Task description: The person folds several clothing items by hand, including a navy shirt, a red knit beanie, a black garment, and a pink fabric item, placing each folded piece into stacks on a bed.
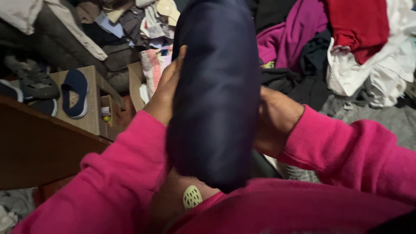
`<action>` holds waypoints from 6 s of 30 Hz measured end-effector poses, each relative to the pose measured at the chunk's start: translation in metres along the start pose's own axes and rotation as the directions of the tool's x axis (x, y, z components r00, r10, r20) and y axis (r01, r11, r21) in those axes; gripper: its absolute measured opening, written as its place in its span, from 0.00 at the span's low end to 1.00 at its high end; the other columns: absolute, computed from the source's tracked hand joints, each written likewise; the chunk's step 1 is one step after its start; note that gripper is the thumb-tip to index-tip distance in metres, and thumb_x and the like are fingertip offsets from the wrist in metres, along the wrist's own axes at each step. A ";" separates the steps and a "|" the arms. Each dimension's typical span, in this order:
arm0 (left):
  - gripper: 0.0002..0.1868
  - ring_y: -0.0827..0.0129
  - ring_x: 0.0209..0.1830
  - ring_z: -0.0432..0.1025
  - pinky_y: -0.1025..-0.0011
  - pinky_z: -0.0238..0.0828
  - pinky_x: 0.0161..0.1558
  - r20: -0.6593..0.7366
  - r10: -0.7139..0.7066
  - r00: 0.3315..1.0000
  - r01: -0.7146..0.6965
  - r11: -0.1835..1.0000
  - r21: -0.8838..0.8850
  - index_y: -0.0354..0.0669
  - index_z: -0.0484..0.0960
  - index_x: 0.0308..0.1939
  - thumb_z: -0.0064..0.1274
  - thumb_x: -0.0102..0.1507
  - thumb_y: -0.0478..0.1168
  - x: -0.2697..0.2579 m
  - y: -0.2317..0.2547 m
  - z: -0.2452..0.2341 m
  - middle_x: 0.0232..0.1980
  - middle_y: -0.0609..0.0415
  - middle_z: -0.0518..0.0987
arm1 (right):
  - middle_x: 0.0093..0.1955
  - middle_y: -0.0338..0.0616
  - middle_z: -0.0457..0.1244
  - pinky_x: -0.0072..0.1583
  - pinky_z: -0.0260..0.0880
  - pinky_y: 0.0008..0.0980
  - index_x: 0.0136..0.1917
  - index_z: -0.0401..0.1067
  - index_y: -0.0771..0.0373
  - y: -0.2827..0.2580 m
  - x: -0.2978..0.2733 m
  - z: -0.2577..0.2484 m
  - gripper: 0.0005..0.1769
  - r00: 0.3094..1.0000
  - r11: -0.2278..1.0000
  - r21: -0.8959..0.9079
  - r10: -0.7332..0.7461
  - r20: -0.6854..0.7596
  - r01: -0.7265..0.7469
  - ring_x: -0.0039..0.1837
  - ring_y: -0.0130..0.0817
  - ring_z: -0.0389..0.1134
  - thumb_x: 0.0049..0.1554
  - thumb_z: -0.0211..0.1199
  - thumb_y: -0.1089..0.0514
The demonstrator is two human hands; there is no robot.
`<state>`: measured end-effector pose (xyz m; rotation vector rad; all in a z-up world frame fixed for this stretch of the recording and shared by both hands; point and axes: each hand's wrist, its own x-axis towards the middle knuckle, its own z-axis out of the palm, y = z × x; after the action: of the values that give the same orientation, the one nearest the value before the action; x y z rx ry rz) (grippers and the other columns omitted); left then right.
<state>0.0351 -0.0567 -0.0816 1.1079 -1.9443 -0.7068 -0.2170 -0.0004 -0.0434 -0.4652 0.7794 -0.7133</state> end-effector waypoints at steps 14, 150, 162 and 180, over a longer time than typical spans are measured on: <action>0.33 0.58 0.70 0.65 0.66 0.62 0.69 0.538 -0.434 0.723 0.691 0.487 -0.534 0.40 0.62 0.75 0.35 0.73 0.57 0.003 0.049 0.056 0.72 0.45 0.68 | 0.78 0.40 0.58 0.74 0.60 0.56 0.79 0.57 0.49 0.008 -0.086 0.044 0.40 0.938 0.939 -0.022 -0.345 -0.045 0.344 0.79 0.41 0.59 0.60 0.55 0.32; 0.17 0.70 0.50 0.78 0.67 0.81 0.39 0.909 -0.417 -0.024 0.785 0.554 0.275 0.49 0.78 0.60 0.48 0.67 0.43 0.003 0.194 0.395 0.56 0.60 0.82 | 0.32 0.35 0.62 0.36 0.60 0.28 0.39 0.72 0.61 0.114 -0.302 -0.256 0.09 0.461 0.981 -0.165 -0.101 -0.882 -0.101 0.32 0.25 0.59 0.52 0.58 0.54; 0.19 0.71 0.48 0.78 0.67 0.79 0.40 0.873 -0.481 0.085 0.866 0.469 0.174 0.47 0.77 0.61 0.50 0.66 0.44 -0.003 0.159 0.310 0.56 0.61 0.82 | 0.34 0.38 0.64 0.38 0.63 0.26 0.43 0.74 0.64 0.096 -0.242 -0.227 0.11 0.647 0.938 -0.347 -0.273 -0.712 0.013 0.33 0.26 0.62 0.53 0.57 0.55; 0.35 0.48 0.73 0.54 0.51 0.54 0.70 0.573 -0.157 0.804 -0.244 0.792 0.560 0.58 0.80 0.59 0.68 0.48 0.55 0.164 0.054 0.358 0.73 0.50 0.63 | 0.38 0.34 0.68 0.38 0.61 0.23 0.48 0.75 0.61 0.038 -0.196 -0.227 0.11 0.545 0.941 -0.331 -0.313 -0.778 0.068 0.38 0.21 0.66 0.51 0.63 0.58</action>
<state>-0.3397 -0.1443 -0.1786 1.3043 -2.8847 -0.4121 -0.4731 0.1407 -0.1183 -0.4497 1.7711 -1.0644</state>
